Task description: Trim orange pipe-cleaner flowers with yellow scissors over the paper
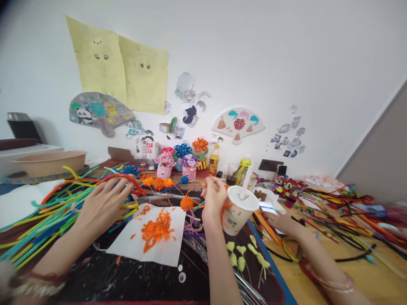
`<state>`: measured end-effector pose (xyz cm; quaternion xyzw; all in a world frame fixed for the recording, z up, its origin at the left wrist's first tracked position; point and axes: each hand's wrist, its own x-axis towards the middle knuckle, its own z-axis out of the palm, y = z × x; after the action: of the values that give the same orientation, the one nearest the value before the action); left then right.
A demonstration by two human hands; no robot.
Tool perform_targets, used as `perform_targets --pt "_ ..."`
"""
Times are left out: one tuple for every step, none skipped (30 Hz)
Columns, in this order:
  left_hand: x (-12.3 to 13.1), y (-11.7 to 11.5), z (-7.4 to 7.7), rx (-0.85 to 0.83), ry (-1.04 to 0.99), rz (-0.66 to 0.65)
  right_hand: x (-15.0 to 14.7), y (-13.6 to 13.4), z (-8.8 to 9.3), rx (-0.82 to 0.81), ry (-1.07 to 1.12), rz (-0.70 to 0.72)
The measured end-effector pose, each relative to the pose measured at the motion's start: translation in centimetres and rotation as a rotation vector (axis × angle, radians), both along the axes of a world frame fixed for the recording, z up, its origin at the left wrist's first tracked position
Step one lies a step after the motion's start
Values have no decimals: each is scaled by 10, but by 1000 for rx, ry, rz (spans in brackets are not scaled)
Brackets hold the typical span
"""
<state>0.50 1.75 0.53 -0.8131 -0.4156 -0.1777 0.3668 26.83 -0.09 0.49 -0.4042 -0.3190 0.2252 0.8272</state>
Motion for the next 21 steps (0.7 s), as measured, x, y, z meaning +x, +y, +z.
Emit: perform_targets --pt "1 -1 1 3 -56 42 0 -1 1 -1 -9 27" --pt "2 -2 2 -5 -116 90 -1 -1 1 -6 -23 66" --pt "3 -3 3 -38 -180 132 -3 -2 2 -14 -43 113" --pt "4 -4 3 -95 -247 165 -6 -3 2 -25 -65 164" --pt "5 -4 3 -175 -320 188 -11 -4 3 -39 -91 223" --pt "6 -4 3 -266 -401 201 -15 -4 3 -55 -119 283" --pt "8 -3 2 -357 -494 205 -21 -5 3 -71 -144 338" --pt "10 -3 1 -445 -602 195 -26 -6 3 -88 -169 391" --pt "13 -3 1 -531 -729 156 -31 -6 3 -101 -186 428" --pt "16 -4 0 -625 -866 90 -36 -7 3 -109 -198 455" --pt "20 -5 0 -735 -1002 1 -41 -7 2 -112 -206 479" --pt "25 -7 0 -857 -1129 -111 -45 -7 2 -109 -212 501" --pt "30 -9 -1 -989 -1224 -207 -49 -7 1 -107 -216 514" --pt "34 -12 -1 -1094 -1271 -270 -53 -7 1 -105 -219 518" --pt "38 -14 -2 -1162 -1295 -322 -56 -7 1 -103 -216 508" --pt "42 -15 -3 -1189 -1305 -356 -59 -7 1 -109 -216 500" --pt "44 -16 -3 -1198 -1314 -379 -62 -8 2 -115 -215 490" --pt "46 -17 -4 -1197 -1315 -392 -64 -8 2 -121 -213 482" --pt "48 -18 -4 -1193 -1316 -398 -66 -9 3 -126 -214 478" --pt "48 -18 -4 -1191 -1320 -400 -68 -10 3 -127 -214 475" --pt "49 -18 -5 -1197 -1325 -400 -69 -10 3 -126 -213 474"
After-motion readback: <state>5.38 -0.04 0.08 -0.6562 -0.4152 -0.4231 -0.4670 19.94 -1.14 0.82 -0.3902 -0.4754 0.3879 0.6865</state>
